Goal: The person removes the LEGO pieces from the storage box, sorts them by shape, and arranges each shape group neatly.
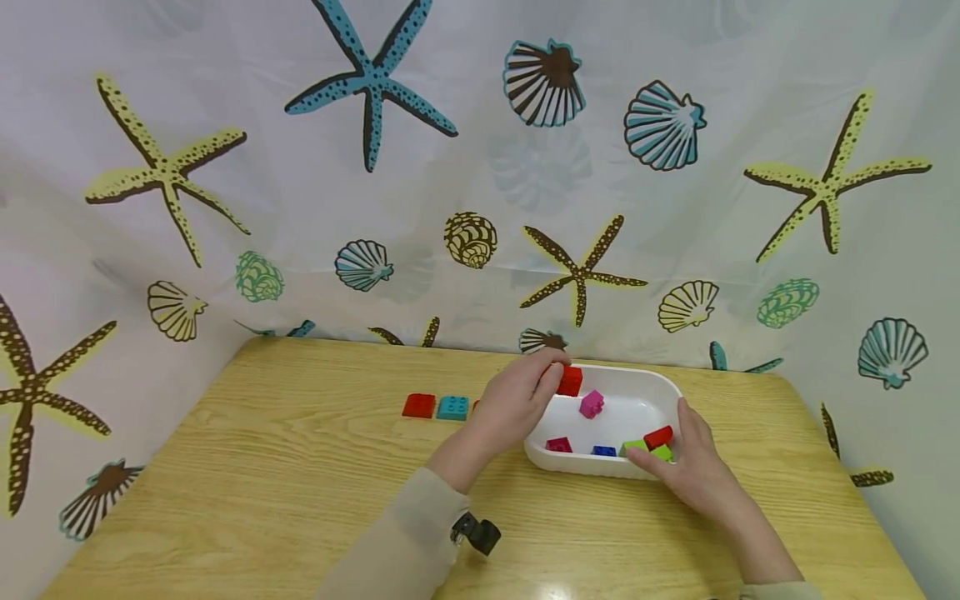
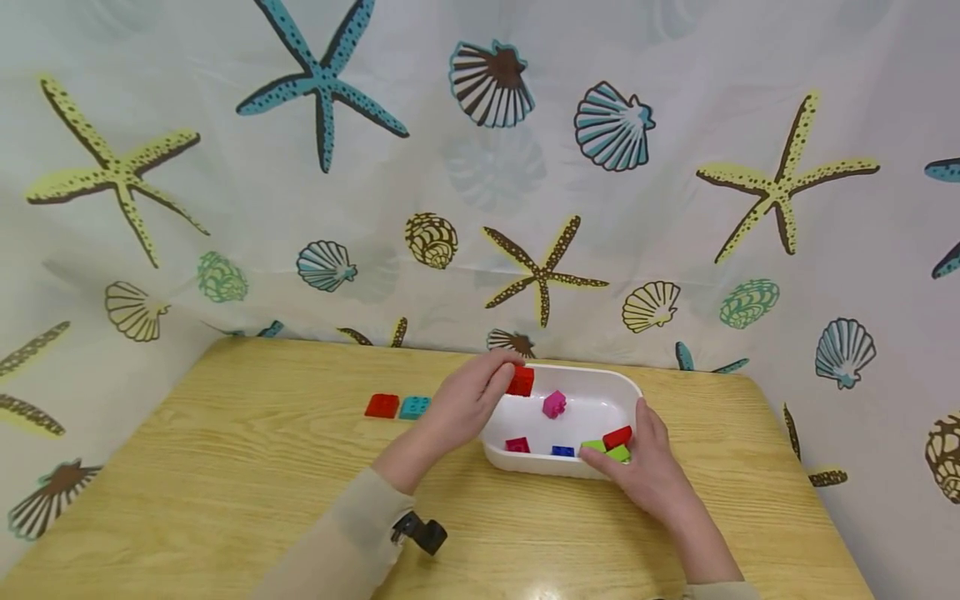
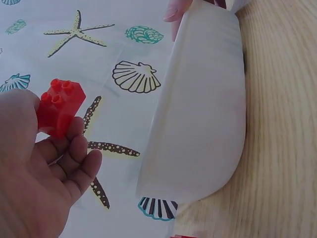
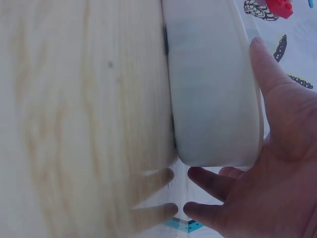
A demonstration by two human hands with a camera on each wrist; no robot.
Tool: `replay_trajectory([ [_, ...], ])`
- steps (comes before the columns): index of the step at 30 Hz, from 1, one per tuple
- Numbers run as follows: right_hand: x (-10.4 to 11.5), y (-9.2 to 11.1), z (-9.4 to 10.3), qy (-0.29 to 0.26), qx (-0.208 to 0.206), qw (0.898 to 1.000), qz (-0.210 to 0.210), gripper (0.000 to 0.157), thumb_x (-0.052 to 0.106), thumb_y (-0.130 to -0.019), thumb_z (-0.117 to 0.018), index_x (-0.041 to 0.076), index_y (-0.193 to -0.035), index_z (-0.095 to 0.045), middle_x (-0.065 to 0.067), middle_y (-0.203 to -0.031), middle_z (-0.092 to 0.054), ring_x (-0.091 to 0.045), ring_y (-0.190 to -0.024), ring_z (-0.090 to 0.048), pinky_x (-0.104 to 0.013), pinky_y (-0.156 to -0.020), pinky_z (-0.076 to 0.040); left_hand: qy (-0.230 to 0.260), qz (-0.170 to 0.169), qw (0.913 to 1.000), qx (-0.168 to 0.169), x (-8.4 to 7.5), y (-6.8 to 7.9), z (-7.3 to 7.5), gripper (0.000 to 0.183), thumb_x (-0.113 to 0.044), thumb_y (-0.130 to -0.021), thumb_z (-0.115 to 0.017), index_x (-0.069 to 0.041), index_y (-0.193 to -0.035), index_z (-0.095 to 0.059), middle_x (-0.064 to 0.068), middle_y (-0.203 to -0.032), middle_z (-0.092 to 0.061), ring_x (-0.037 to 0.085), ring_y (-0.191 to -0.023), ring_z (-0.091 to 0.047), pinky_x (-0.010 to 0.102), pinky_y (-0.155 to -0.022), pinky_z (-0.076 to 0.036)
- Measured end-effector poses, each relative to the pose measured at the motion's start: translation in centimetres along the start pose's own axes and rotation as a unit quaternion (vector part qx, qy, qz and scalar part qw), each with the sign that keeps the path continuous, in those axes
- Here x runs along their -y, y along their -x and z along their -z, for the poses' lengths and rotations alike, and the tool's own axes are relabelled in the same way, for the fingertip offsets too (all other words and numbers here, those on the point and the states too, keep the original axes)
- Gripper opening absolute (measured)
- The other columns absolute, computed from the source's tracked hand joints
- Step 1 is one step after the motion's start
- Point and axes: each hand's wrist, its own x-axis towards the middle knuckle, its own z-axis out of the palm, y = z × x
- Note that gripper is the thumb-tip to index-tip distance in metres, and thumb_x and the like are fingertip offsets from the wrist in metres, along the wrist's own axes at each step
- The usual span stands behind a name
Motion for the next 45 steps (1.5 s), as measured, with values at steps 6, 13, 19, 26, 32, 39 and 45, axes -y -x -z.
replay_trajectory([
  [6,-0.2,0.0,0.0,0.001,-0.001,1.000,0.010,0.135,0.066,-0.098,-0.075,-0.002,-0.171,0.016,-0.036,-0.177,0.007,-0.063,-0.156,-0.021,-0.078,-0.119,-0.031,0.024,0.032,0.9990,-0.019,0.9,0.4,0.1,0.032,-0.035,-0.121,-0.044,-0.018,-0.135,-0.067,0.003,-0.133,-0.073,0.027,-0.124,-0.068,0.047,-0.111,-0.056],
  [13,-0.2,0.0,0.1,0.001,-0.002,1.000,0.019,0.135,0.065,-0.098,-0.075,-0.003,-0.171,0.016,-0.037,-0.176,0.006,-0.064,-0.156,-0.020,-0.078,-0.119,-0.030,0.067,0.067,0.9948,-0.038,1.6,0.7,0.5,0.031,-0.034,-0.120,-0.050,-0.026,-0.143,-0.068,0.003,-0.148,-0.069,0.030,-0.136,-0.064,0.052,-0.114,-0.054],
  [19,-0.1,0.1,0.1,0.001,-0.002,1.000,0.016,0.134,0.065,-0.098,-0.075,-0.003,-0.171,0.015,-0.037,-0.176,0.006,-0.063,-0.156,-0.022,-0.078,-0.119,-0.031,0.093,0.082,0.9918,-0.033,2.3,0.8,1.1,0.031,-0.025,-0.119,-0.053,-0.019,-0.145,-0.068,0.004,-0.136,-0.072,0.025,-0.114,-0.071,0.042,-0.101,-0.062],
  [26,-0.1,0.0,0.0,0.001,-0.002,1.000,0.012,0.135,0.065,-0.098,-0.075,-0.002,-0.171,0.015,-0.036,-0.177,0.006,-0.063,-0.156,-0.021,-0.078,-0.118,-0.031,0.121,0.076,0.9887,-0.045,3.0,1.2,1.9,0.026,-0.018,-0.117,-0.056,-0.017,-0.138,-0.072,0.006,-0.128,-0.074,0.021,-0.102,-0.075,0.036,-0.093,-0.065],
  [32,0.0,-0.1,0.1,0.002,0.000,1.000,0.011,0.135,0.067,-0.097,-0.074,-0.002,-0.171,0.016,-0.036,-0.177,0.007,-0.063,-0.157,-0.020,-0.078,-0.119,-0.031,0.132,0.096,0.9852,-0.054,3.8,1.8,2.9,0.028,-0.021,-0.117,-0.058,-0.018,-0.141,-0.071,0.004,-0.119,-0.074,0.021,-0.101,-0.076,0.040,-0.094,-0.065],
  [39,-0.1,0.0,-0.1,0.002,-0.001,1.000,0.006,0.136,0.068,-0.097,-0.074,-0.001,-0.172,0.016,-0.036,-0.177,0.006,-0.062,-0.156,-0.021,-0.077,-0.119,-0.032,0.167,0.124,0.9755,-0.073,4.8,2.6,4.1,0.028,-0.020,-0.116,-0.061,-0.020,-0.142,-0.071,0.004,-0.130,-0.073,0.022,-0.104,-0.077,0.047,-0.100,-0.063],
  [45,-0.2,-0.1,-0.1,0.003,-0.003,1.000,0.010,0.136,0.069,-0.097,-0.074,-0.001,-0.172,0.016,-0.036,-0.177,0.007,-0.062,-0.156,-0.022,-0.077,-0.119,-0.033,0.203,0.137,0.9670,-0.071,6.0,3.4,5.4,0.035,-0.017,-0.114,-0.064,-0.019,-0.149,-0.067,0.007,-0.132,-0.071,0.024,-0.110,-0.075,0.046,-0.106,-0.060],
])
